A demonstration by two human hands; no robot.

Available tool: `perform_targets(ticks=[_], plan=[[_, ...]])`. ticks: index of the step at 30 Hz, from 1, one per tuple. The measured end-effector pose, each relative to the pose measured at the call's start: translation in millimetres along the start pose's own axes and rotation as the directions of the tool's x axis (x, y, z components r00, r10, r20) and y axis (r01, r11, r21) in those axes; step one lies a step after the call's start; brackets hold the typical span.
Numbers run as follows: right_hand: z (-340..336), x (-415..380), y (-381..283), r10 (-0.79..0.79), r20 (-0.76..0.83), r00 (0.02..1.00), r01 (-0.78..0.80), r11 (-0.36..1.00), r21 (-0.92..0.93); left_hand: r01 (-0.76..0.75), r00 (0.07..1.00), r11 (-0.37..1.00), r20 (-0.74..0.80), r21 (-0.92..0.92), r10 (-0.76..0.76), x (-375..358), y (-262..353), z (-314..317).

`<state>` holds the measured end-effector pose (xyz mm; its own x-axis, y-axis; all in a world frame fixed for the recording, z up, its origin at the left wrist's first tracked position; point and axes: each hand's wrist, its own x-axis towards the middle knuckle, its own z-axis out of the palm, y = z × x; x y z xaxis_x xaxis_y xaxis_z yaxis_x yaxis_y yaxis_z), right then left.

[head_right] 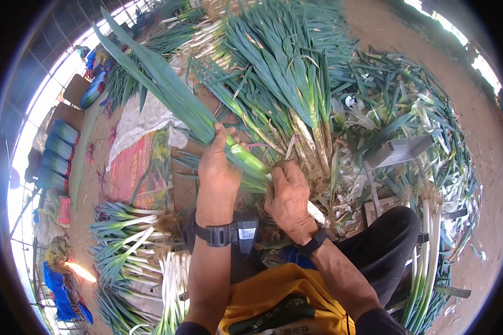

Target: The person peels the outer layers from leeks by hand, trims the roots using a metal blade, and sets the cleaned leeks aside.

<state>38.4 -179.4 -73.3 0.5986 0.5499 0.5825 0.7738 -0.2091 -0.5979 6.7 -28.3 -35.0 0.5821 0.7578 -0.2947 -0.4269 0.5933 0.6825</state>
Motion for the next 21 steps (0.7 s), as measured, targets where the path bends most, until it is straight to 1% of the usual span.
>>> perform_targets(ticks=[2, 4, 5, 7, 8, 9, 11, 12, 14, 15, 16, 17, 18, 19, 21], plan=[[-3, 3, 3, -0.026, -0.015, 1.0, 0.026, 1.0, -0.005, -0.007, 1.0, 1.0, -0.004, 0.007, 0.007, 1, 0, -1], [-15, 9, 9, 0.056, 0.153, 0.987, -0.067, 0.995, 0.07, -0.01, 0.998, 1.0, 0.059, -0.012, 0.011, 0, 3, -1], [-21, 14, 11, 0.054, 0.152, 0.987, -0.065, 0.996, 0.069, -0.011, 0.998, 1.0, 0.06, -0.015, 0.012, -5, 8, 2], [-33, 26, 18, 0.093, 0.272, 0.958, -0.166, 0.951, 0.261, 0.065, 0.98, 0.997, 0.191, -0.041, -0.056, -15, 20, 8], [-42, 32, 22, 0.086, 0.327, 0.941, -0.187, 0.938, 0.291, 0.07, 0.969, 0.996, 0.241, -0.048, -0.057, -16, 24, 8], [-50, 37, 22, 0.084, 0.328, 0.941, -0.184, 0.94, 0.287, 0.071, 0.969, 0.996, 0.242, -0.053, -0.056, -16, 25, 9], [-61, 45, 20, 0.144, 0.469, 0.872, -0.345, 0.86, 0.377, 0.051, 0.93, 0.997, 0.367, -0.059, -0.026, -16, 25, 10], [-61, 43, 22, 0.153, 0.494, 0.856, -0.433, 0.733, 0.525, 0.051, 0.93, 0.997, 0.368, -0.062, -0.025, -16, 24, 11], [-60, 38, 21, 0.174, 0.462, 0.869, -0.423, 0.747, 0.513, -0.1, 0.911, 0.994, 0.399, -0.032, 0.105, -18, 20, 12], [-59, 35, 20, 0.195, 0.43, 0.882, -0.413, 0.761, 0.501, -0.101, 0.911, 0.994, 0.398, -0.033, 0.106, -18, 19, 13], [-59, 31, 17, 0.194, 0.43, 0.882, -0.412, 0.761, 0.502, -0.177, 0.921, 0.984, 0.357, 0.024, 0.157, -16, 18, 12], [-57, 27, 14, 0.19, 0.377, 0.907, -0.364, 0.804, 0.47, -0.249, 0.924, 0.965, 0.318, 0.084, 0.211, -15, 17, 12], [-56, 22, 10, 0.182, 0.322, 0.929, -0.315, 0.844, 0.434, -0.251, 0.924, 0.964, 0.317, 0.085, 0.213, -14, 17, 11], [-51, 17, 7, 0.18, 0.322, 0.93, -0.314, 0.843, 0.437, -0.276, 0.924, 0.956, 0.302, 0.105, 0.233, -14, 17, 10], [-41, 4, 3, 0.238, 0.24, 0.941, -0.338, 0.647, 0.683, -0.301, 0.922, 0.945, 0.291, 0.127, 0.255, -17, 18, 12]])
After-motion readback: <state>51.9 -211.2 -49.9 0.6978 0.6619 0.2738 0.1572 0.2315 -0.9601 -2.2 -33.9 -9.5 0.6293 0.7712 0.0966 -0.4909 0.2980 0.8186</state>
